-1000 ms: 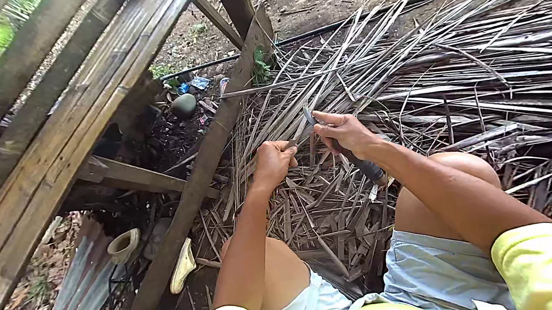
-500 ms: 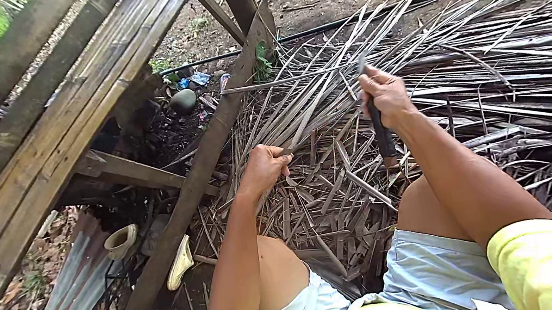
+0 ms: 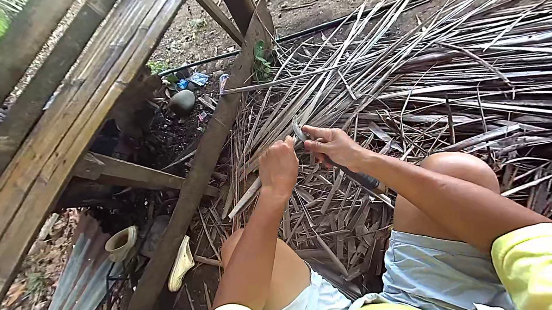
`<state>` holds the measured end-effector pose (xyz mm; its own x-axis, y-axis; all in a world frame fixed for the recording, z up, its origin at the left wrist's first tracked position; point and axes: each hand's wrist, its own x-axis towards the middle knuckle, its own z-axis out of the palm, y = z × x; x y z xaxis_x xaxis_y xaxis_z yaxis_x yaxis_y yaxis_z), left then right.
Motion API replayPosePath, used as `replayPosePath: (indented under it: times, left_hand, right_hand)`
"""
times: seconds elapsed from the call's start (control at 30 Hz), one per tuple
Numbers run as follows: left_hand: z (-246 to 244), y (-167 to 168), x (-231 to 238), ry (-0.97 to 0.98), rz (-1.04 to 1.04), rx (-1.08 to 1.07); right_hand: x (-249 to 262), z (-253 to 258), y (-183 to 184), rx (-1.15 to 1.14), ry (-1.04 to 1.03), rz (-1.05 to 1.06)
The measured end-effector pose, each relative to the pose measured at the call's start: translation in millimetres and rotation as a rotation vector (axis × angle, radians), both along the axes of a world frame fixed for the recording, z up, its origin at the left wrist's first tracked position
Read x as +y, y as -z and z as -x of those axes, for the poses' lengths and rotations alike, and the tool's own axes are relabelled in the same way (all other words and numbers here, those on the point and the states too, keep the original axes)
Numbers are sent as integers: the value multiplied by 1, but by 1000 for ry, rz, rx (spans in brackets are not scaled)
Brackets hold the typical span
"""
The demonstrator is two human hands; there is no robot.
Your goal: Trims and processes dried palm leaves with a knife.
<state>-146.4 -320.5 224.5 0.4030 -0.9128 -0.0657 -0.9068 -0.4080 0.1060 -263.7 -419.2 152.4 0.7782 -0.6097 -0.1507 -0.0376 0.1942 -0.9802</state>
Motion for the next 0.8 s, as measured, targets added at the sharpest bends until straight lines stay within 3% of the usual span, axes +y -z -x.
replayPosePath:
  times: [0.17, 0.4, 0.53, 0.6, 0.73, 0.8]
  left_hand:
    - [5, 2, 10, 51, 137, -90]
    - [-5, -5, 27, 117, 262, -2]
    - [-20, -9, 23, -24, 211, 92]
    - [-23, -8, 16, -73, 148, 152]
    - [-26, 7, 4, 47, 145, 288]
    - [-25, 11, 0, 107, 129, 378]
  right_hand:
    - [-26, 8, -3, -39, 179, -125]
    - [-87, 39, -6, -104, 503, -224]
    - [-106, 56, -6, -160, 742, -216]
    - [-86, 52, -14, -150, 647, -191]
    - [-28, 30, -18, -165, 141, -236]
    - [-22, 24, -17, -188, 87, -273]
